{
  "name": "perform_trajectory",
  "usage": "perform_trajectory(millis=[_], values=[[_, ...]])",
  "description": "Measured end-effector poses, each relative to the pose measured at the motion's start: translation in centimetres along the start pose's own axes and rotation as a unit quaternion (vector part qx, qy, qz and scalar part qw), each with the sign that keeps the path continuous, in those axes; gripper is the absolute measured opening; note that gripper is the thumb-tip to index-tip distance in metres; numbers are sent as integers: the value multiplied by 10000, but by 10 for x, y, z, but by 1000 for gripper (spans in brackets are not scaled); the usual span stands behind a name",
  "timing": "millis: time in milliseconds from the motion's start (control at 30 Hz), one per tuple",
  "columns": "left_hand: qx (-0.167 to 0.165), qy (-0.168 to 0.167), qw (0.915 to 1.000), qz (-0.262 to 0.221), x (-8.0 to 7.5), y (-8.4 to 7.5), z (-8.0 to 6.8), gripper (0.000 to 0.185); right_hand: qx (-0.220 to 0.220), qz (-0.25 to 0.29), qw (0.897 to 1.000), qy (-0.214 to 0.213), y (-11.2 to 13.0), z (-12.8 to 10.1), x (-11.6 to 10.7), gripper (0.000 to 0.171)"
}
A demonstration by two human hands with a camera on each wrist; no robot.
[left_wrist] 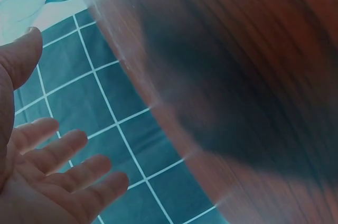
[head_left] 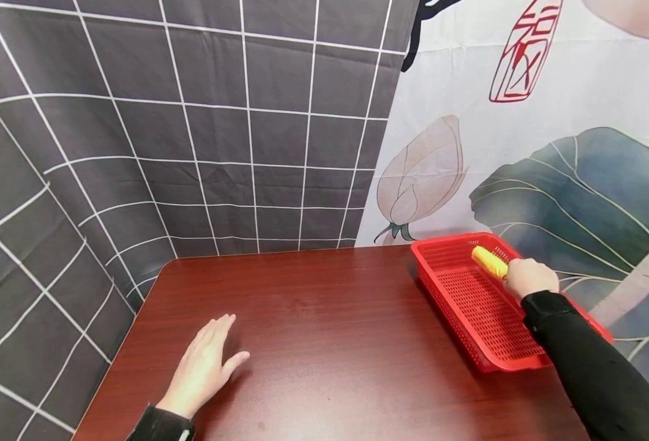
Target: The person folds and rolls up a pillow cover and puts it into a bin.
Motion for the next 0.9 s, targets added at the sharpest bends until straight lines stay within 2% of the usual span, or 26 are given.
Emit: perform_trajectory(millis=[233, 500, 800, 900], values=[[67, 120, 9998, -123, 7, -4, -1, 69, -163, -141, 9992, 325, -5, 2, 30, 25], [56, 245, 9995, -196, 13, -8, -1, 66, -300, -43, 9957, 877, -13, 5, 58, 28], [34, 526, 9983, -237, 23, -14, 1, 65, -423, 32, 9858, 1622, 2, 2, 65, 20], [58, 517, 9984, -232, 25, -14, 0, 65, -484, 45, 9842, 1702, 7, 0, 67, 19]])
Point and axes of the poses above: each hand's wrist, its own z-axis towards the middle knuckle, its own x-axis out of the palm, y = z × x, the point moved 8 cm from there along z, towards the middle knuckle, and after that the axes turned 1 degree about y, right-handed, at the moved point
